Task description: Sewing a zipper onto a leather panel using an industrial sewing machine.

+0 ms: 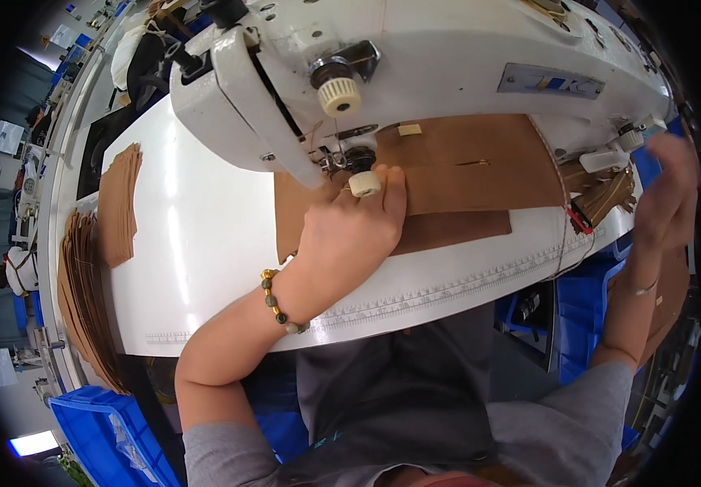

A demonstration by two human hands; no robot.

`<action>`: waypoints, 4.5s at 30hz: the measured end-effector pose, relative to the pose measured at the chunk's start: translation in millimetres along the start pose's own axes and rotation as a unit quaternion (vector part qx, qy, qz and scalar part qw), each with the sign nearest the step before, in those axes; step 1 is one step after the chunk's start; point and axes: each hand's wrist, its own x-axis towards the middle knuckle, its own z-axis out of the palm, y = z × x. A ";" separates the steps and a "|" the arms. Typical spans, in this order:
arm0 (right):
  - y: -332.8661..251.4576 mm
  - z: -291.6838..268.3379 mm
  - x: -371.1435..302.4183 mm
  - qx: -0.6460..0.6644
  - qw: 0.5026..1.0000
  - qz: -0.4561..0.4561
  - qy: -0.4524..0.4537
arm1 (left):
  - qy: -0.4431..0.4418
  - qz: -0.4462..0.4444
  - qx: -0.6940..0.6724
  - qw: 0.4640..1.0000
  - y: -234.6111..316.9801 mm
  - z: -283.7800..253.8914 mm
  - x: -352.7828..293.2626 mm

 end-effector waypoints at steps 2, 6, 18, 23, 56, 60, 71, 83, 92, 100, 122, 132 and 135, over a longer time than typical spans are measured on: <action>-113.1 47.8 -18.6 0.302 0.913 -0.181 -0.203 | 0.020 0.005 -0.020 1.000 5.4 -8.5 0.5; -209.7 118.9 -24.6 0.340 0.827 -0.195 -0.404 | 0.062 -0.007 -0.052 0.997 7.7 -19.9 0.5; -100.1 147.3 -28.1 -0.089 0.901 -0.076 -0.418 | 0.026 0.013 -0.107 0.994 -28.6 -2.3 -49.0; -102.1 68.3 -3.4 -0.062 0.884 -0.043 -0.461 | -0.038 -0.008 -0.069 0.997 -31.4 -5.1 -65.0; -212.9 189.3 -8.9 0.246 0.902 -0.079 -0.344 | -0.007 -0.120 -0.242 0.963 -51.4 -14.5 -112.9; -216.0 188.7 -7.2 0.245 0.895 -0.062 -0.368 | -0.062 -0.129 -0.173 0.974 -95.0 18.7 -81.5; -221.9 185.6 8.6 0.240 0.902 -0.057 -0.353 | -0.038 -0.137 -0.295 0.945 -149.1 108.7 -18.3; -231.6 163.8 12.8 0.169 0.871 -0.055 -0.459 | -0.131 -0.122 -0.128 0.975 -138.5 108.2 -23.0; -238.6 168.0 7.7 0.174 0.891 -0.168 -0.383 | 0.010 -0.368 -0.154 0.917 -174.6 66.7 -28.1; -235.6 170.4 -1.0 0.194 0.877 -0.174 -0.403 | 0.128 -0.073 -0.181 0.972 -98.2 9.8 -74.3; -223.9 161.8 8.0 0.141 0.859 -0.112 -0.480 | 0.054 -0.086 -0.228 0.968 -52.3 25.7 -66.7; -185.4 140.5 12.7 0.132 0.862 -0.149 -0.466 | 0.066 -0.097 -0.229 0.966 -48.1 31.8 -64.1; -96.1 83.2 20.8 0.113 0.962 -0.105 -0.227 | 0.049 -0.101 -0.217 0.970 -46.1 33.2 -63.0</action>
